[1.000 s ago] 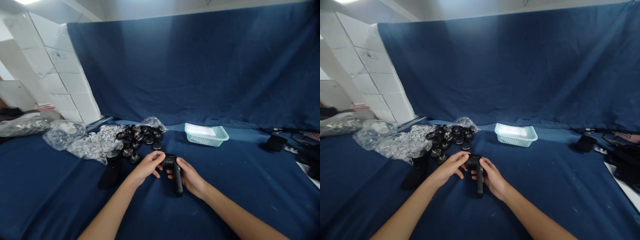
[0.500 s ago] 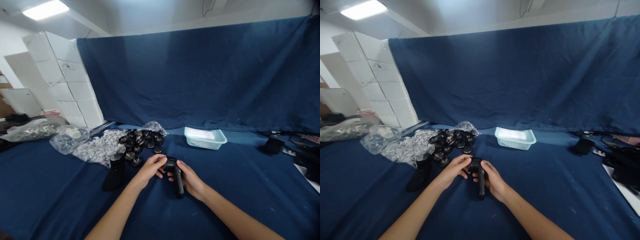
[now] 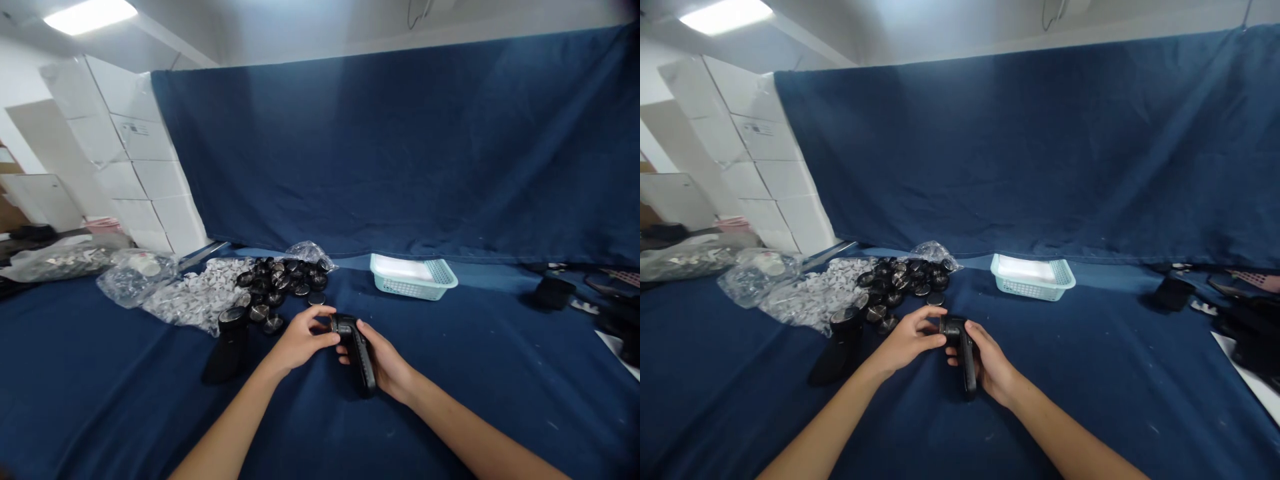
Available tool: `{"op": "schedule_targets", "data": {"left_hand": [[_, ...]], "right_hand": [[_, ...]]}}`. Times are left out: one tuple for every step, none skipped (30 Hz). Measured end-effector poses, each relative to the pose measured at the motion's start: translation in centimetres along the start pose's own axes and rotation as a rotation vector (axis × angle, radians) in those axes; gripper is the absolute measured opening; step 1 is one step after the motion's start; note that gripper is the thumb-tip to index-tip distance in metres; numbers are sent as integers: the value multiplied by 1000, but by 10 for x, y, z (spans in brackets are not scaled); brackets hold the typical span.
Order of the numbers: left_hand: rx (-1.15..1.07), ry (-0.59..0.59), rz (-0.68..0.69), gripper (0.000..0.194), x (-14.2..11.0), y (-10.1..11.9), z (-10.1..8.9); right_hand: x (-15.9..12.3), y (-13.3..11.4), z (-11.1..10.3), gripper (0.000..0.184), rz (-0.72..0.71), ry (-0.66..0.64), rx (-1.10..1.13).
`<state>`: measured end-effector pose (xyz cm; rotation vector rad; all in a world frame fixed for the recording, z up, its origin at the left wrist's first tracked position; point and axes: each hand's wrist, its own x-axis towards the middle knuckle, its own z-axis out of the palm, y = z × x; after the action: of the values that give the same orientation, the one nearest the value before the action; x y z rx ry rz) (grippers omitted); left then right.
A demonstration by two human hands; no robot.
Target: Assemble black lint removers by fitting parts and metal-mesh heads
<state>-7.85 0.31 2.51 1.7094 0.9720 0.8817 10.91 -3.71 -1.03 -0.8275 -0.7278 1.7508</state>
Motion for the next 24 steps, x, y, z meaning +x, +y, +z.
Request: {"op": "schedule_targets", "data": {"left_hand": [[23,1,18,54,-1,1,0],[43,0,40,53,-1,3,0],[60,-2,61,52,-2,4,0],[74,-3,79,51,-2,4,0],[83,-4,91,51,-3,5,0],[88,-3,96,50,-3,6,0],[91,-2,95,50,-3,6,0],[91,-2,92,50,-3,6,0],[90,-3,90,51,-3,6,0],[88,-4,88,51,-3,6,0],[85,-7,85,51,-3,7,0],[84,-8,83,51,-3,7,0],[86,-7,85,50,-3,8,0],[95,-4,94,50,-3,9,1],[108,3,111,49,-3,9,2],[123,10,135,48,-3,10,2],[136,16,162,46,-3,11,3],[144,20,187,45,-4,12,4],[147,20,204,44,-4,12,4],[146,18,212,43,-4,12,5],[145,15,215,43,-4,12,5],[148,14,212,43,-4,12,5],[155,16,205,45,-4,11,5],[164,18,193,48,-4,10,5]], "right_hand": [[0,0,0,41,3,5,2],[0,0,0,41,4,10,4],[0,0,-1,41,3,14,9],[1,0,-1,40,-1,18,15],[1,0,-1,40,-7,20,22],[1,0,-1,40,-10,22,27],[1,1,-1,40,-13,22,32],[1,0,-1,40,-16,22,36],[1,0,-1,40,-18,21,39],[1,0,-1,40,-17,19,42],[1,-1,-1,40,-16,16,44],[1,-1,-1,39,-18,13,47],[2,-1,-1,39,-21,5,49],[2,-1,-1,39,-24,-3,50],[2,-1,-2,39,-26,-8,50],[2,0,-2,40,-25,-10,49],[3,0,-3,41,-23,-10,48],[3,0,-4,42,-19,-9,50],[3,1,-4,43,-17,-10,52],[3,1,-5,43,-16,-14,54],[3,1,-5,42,-14,-19,57],[3,1,-5,42,-12,-21,60],[3,1,-5,41,-9,-18,62],[3,1,-5,40,-1,-11,63]]}}
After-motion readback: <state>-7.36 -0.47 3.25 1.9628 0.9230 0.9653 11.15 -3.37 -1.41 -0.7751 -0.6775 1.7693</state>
